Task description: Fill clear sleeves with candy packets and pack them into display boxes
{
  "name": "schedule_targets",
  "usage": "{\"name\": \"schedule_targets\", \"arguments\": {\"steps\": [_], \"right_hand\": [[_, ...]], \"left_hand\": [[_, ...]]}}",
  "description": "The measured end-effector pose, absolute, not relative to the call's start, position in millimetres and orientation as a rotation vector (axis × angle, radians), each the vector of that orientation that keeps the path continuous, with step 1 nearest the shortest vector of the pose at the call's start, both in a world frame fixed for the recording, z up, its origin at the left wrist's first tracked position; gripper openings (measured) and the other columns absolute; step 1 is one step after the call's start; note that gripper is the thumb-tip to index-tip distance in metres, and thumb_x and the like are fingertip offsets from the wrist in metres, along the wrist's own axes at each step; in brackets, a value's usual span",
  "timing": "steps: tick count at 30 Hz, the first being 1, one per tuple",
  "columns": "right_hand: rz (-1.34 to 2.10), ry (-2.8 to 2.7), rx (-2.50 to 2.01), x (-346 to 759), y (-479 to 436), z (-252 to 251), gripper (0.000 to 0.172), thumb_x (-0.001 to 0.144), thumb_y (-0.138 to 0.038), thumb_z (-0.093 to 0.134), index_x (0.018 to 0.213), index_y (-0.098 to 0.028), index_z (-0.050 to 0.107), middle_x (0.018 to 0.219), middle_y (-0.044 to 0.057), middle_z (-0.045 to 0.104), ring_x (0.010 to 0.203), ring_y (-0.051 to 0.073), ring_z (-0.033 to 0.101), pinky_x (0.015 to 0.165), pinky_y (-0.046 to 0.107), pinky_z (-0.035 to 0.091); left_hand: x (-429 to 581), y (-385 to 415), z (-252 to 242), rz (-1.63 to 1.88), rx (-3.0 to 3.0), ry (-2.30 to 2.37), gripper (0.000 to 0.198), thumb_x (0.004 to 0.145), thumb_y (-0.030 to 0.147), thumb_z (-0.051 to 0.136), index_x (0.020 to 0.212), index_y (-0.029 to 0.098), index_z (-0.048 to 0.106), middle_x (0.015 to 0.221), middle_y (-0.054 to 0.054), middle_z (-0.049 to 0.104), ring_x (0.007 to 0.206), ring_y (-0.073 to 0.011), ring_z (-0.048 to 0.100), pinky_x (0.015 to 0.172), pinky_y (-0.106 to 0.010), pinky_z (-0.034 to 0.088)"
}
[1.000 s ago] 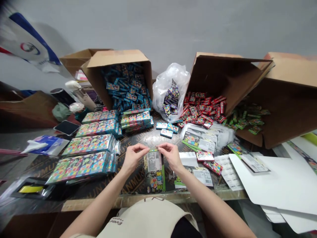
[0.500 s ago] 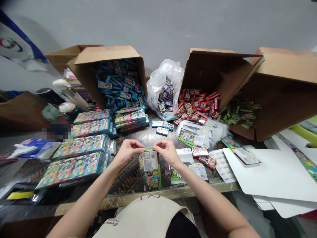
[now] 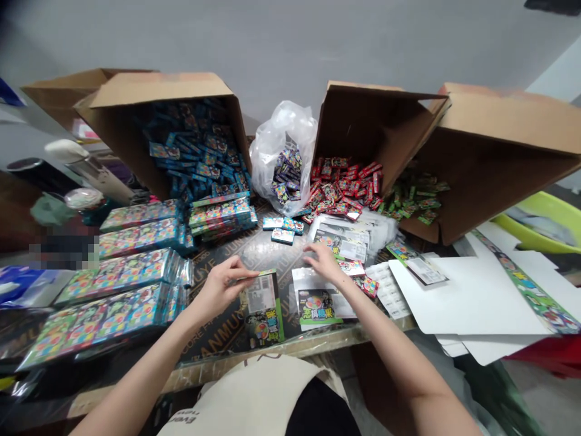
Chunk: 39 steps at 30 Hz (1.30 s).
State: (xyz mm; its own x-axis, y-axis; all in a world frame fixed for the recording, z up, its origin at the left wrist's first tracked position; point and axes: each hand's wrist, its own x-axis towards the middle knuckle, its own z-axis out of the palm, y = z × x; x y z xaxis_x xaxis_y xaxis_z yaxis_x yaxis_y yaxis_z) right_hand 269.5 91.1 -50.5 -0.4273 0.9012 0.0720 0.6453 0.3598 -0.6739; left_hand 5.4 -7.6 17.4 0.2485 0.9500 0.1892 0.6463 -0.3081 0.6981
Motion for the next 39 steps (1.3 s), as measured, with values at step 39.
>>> {"name": "schedule_targets", "arguments": {"steps": [39], "right_hand": [[1.94, -2.043, -0.78, 172, 79, 25, 0.032, 0.071, -0.044, 0.063, 0.066, -0.015, 0.051, 0.061, -0.004, 0.047, 0.058, 0.008, 0.04, 0.056, 0.021, 0.031]], "left_hand": [[15, -15, 10, 1.136, 1.628, 1.516, 0.009, 0.068, 0.012, 0.055, 0.064, 0.014, 0.062, 0.073, -0.005, 0.067, 0.072, -0.016, 0.062, 0.068, -0.027, 0.048]]}}
